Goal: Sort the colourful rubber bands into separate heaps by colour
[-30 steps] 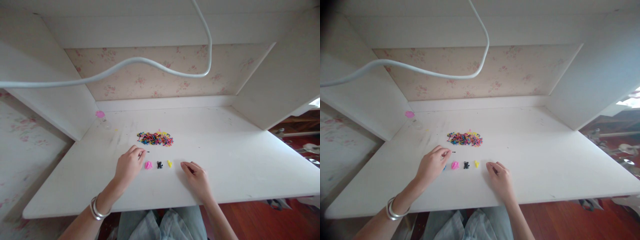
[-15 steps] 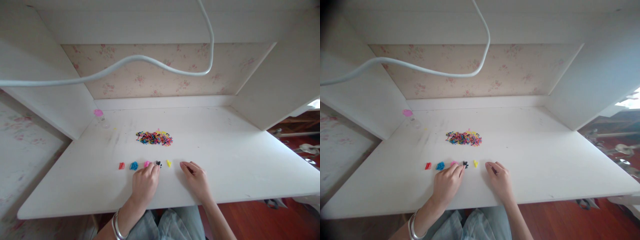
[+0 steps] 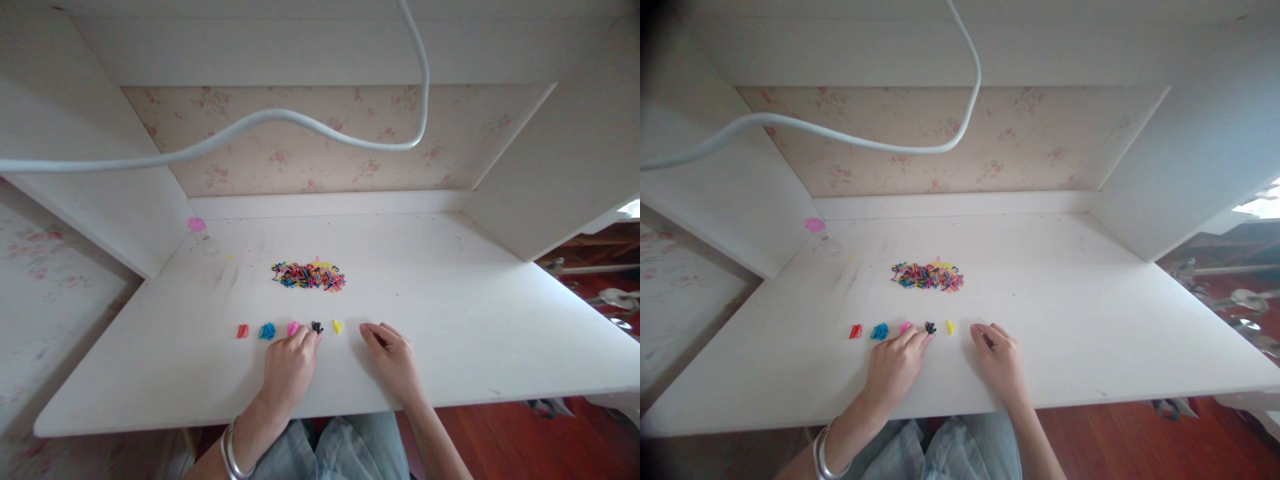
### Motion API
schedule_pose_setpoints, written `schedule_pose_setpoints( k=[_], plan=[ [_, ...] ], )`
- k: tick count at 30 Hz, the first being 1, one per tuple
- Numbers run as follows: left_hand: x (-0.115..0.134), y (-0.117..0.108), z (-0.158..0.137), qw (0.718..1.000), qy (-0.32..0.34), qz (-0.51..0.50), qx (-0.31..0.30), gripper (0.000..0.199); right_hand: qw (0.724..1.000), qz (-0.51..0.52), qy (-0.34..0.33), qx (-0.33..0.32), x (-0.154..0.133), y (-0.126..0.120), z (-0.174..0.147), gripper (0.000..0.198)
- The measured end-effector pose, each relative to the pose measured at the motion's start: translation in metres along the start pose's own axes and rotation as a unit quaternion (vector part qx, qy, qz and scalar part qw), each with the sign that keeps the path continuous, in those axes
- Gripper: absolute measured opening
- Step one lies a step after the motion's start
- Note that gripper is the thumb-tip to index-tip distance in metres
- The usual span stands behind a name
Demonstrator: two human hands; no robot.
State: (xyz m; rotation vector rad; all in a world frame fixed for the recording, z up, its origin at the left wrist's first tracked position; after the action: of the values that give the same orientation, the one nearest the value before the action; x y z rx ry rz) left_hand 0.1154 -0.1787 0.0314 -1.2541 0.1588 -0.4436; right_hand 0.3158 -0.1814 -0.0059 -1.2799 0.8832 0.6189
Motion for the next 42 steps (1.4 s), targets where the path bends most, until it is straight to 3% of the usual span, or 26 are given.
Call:
schedule_pose_setpoints(
  k=[5,11,15,18,25,35,42],
  plan=[
    [-0.018,-0.018,-0.011,0.997,-0.015,-0.038,0.058,0.022,1.0,-0.011,-0.007,-0.003,0.0,0.001,0.0,0.04],
    [-0.089,-0.041,-0.053,0.982,-0.132,-0.062,0.116,0.02,0.999,-0.038,0.013,-0.016,-0.002,0.004,0.007,0.041],
    [-0.141,-0.04,-0.086,0.962,-0.257,-0.015,0.088,0.025,0.995,-0.094,-0.029,-0.03,-0.03,0.012,0.023,0.036],
    [-0.161,-0.034,-0.099,0.953,-0.295,0.005,0.063,0.029,0.983,-0.166,-0.068,-0.045,-0.056,0.026,0.038,0.033],
    [-0.159,-0.027,-0.102,0.961,-0.26,0.017,0.096,0.025,0.942,-0.328,-0.036,-0.066,-0.067,0.062,0.069,0.029],
    [-0.157,-0.029,-0.102,0.965,-0.242,0.017,0.103,0.023,0.928,-0.372,0.007,-0.034,-0.072,0.071,0.086,0.039],
    [-0.157,-0.027,-0.104,0.965,-0.239,0.025,0.106,0.023,0.915,-0.403,-0.008,-0.035,-0.074,0.074,0.088,0.037]
  ],
)
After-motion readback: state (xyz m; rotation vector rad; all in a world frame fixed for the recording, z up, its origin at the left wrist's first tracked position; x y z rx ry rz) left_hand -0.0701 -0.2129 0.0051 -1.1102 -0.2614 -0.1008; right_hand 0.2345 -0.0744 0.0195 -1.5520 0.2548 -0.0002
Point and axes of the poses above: each hand's wrist, its own z-axis towards the middle knuckle, its own y-axis out of the palm, x = y × z, the point moved 7 cm from there along z, towards the middle knuckle, and after that the axes turned 2 degrees about y, right-handed, at the moved point
